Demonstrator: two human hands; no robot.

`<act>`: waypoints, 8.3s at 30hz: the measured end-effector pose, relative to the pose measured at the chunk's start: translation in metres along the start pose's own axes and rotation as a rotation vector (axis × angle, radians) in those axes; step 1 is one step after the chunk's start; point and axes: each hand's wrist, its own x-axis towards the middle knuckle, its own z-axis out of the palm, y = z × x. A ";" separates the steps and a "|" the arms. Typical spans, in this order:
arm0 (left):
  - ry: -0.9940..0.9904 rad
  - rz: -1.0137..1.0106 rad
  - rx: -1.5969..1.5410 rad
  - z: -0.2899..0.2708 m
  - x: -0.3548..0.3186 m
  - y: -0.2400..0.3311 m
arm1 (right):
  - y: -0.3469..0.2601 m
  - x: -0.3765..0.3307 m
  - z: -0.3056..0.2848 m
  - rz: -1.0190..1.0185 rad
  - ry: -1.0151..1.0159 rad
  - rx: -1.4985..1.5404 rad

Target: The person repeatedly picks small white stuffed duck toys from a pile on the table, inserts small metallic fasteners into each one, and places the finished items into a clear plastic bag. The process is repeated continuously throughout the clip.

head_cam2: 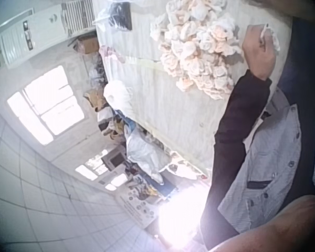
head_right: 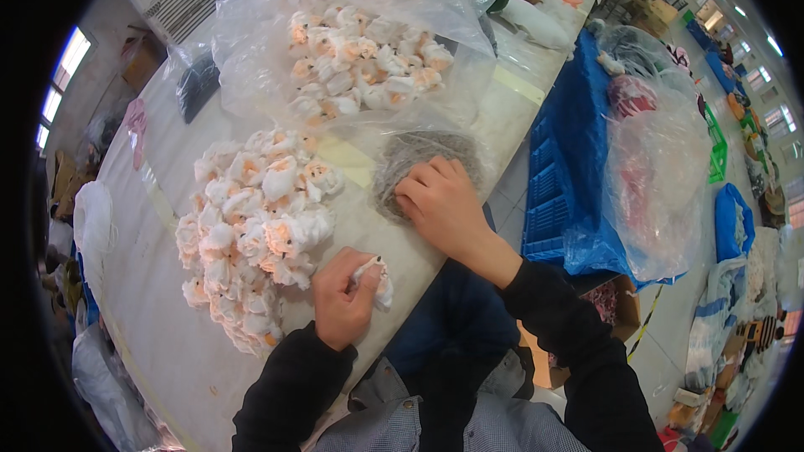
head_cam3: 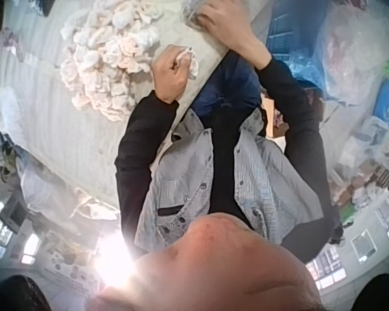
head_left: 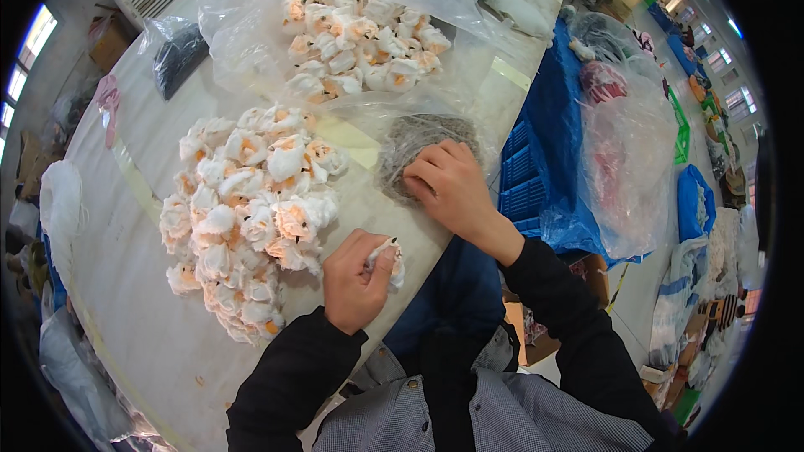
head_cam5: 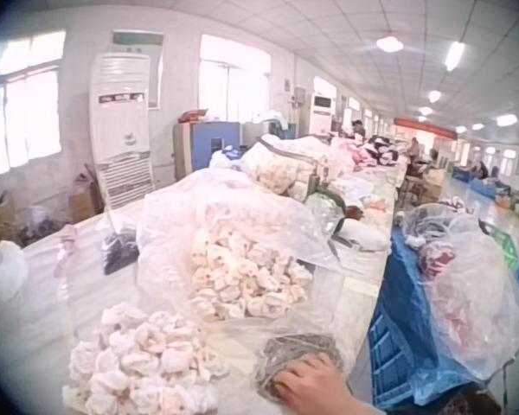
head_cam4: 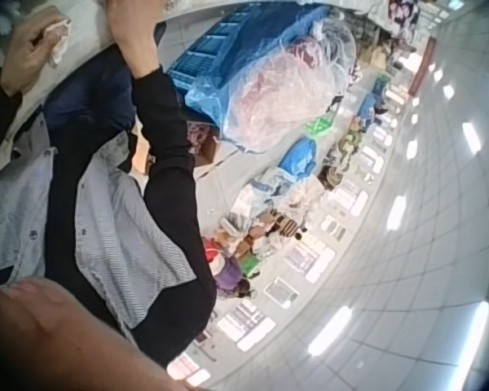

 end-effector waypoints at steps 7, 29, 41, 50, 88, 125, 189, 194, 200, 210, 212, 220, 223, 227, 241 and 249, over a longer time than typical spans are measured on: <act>-0.011 0.013 0.006 -0.001 -0.001 0.000 | -0.038 -0.008 -0.031 0.598 -0.153 0.843; -0.046 0.058 0.064 0.003 -0.004 -0.001 | -0.062 -0.043 -0.035 0.529 -0.237 0.877; -0.106 0.025 0.175 0.006 -0.002 -0.001 | -0.048 -0.040 -0.032 0.389 -0.417 0.783; -0.083 -0.004 0.213 -0.002 -0.008 -0.001 | -0.050 -0.042 -0.017 0.257 -0.232 0.787; 0.010 -0.171 -0.341 -0.020 0.013 0.026 | -0.092 -0.051 -0.021 0.648 0.164 1.046; -0.274 0.002 -0.422 -0.033 0.007 0.036 | -0.120 -0.066 -0.004 0.681 0.242 0.958; 0.038 -0.233 -0.082 -0.012 -0.018 -0.005 | -0.030 -0.005 -0.002 0.055 -0.020 -0.169; 0.039 -0.280 -0.123 -0.012 -0.015 -0.005 | -0.023 -0.001 0.010 0.041 -0.037 -0.191; 0.029 -0.261 -0.117 -0.013 -0.013 -0.003 | -0.023 -0.004 0.006 0.084 0.084 -0.002; -0.017 -0.284 -0.127 -0.014 -0.017 -0.002 | -0.054 -0.017 -0.035 0.474 -0.119 0.670; -0.035 -0.283 -0.132 -0.014 -0.016 -0.004 | -0.070 -0.029 -0.035 0.797 -0.293 1.179; -0.062 -0.299 -0.161 -0.015 -0.013 0.000 | -0.075 -0.038 -0.019 0.819 -0.301 1.229; -0.059 -0.248 -0.084 -0.014 -0.009 0.002 | -0.078 -0.038 -0.021 0.630 -0.246 0.869; -0.090 -0.199 0.045 -0.017 -0.007 0.002 | -0.061 -0.038 -0.014 0.330 -0.277 0.818; -0.310 -0.221 0.043 -0.029 -0.009 0.001 | -0.049 -0.032 -0.002 0.118 -0.366 0.905; -0.107 -0.139 0.011 -0.017 -0.014 -0.001 | -0.056 -0.036 -0.005 0.294 -0.314 0.896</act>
